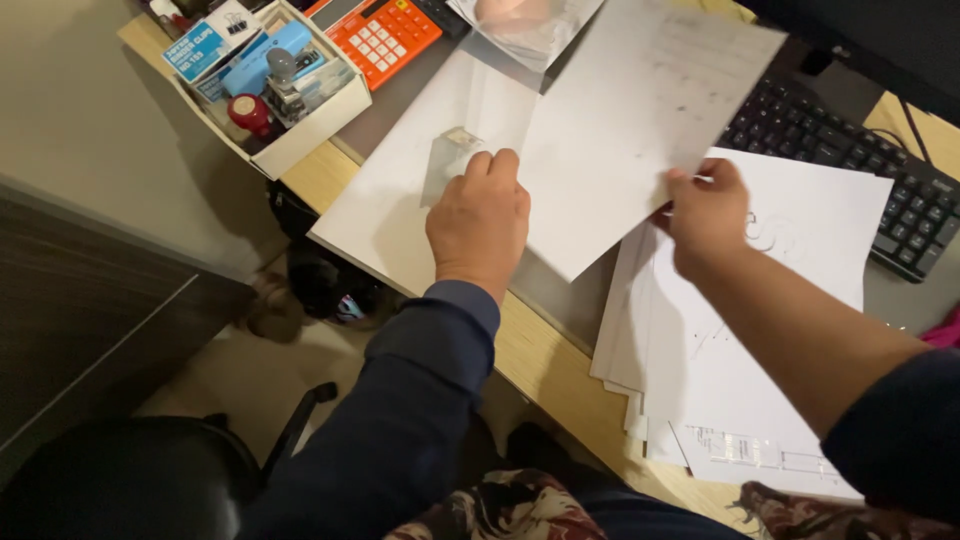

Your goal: The person sorts through a stack of papers and diagrams on a desk, picking up and turning over individual sheets. They move the documents between different piles, occasionally sliding a sheet into a plastic folder near a keyboard and calculator.

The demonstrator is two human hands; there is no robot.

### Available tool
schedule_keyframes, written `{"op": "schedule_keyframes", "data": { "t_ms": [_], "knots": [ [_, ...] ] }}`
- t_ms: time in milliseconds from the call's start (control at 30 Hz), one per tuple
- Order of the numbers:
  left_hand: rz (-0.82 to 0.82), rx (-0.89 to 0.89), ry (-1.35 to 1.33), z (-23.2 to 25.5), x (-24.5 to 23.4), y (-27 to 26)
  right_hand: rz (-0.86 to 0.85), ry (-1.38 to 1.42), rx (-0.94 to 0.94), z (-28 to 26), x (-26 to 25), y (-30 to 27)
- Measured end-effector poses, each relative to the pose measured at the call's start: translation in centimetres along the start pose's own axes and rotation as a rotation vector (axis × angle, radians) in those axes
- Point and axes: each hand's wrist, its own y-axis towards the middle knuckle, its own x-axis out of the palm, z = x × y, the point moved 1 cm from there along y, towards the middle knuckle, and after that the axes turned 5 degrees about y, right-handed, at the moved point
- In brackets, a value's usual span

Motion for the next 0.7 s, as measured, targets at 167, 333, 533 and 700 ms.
{"op": "schedule_keyframes", "data": {
  "t_ms": [167, 333, 533, 700],
  "knots": [
    [0.01, 0.023, 0.042, 0.3, 0.1, 0.2, -0.112, -0.028, 0.016, -0.2, 3.3, -1.5],
    [-0.009, 0.031, 0.004, 0.3, -0.1, 0.2, -0.284, 0.018, 0.062, -0.2, 5.8, -1.9],
    [0.027, 0.056, -0.095, 0.5, 0.1, 0.0, -0.335, 0.023, 0.082, 0.7, 9.2, -3.6],
    [0.03, 0.088, -0.097, 0.2, 0.5, 0.0, -0.329, -0.121, 0.115, 0.4, 11.2, -4.7]
  ]
}}
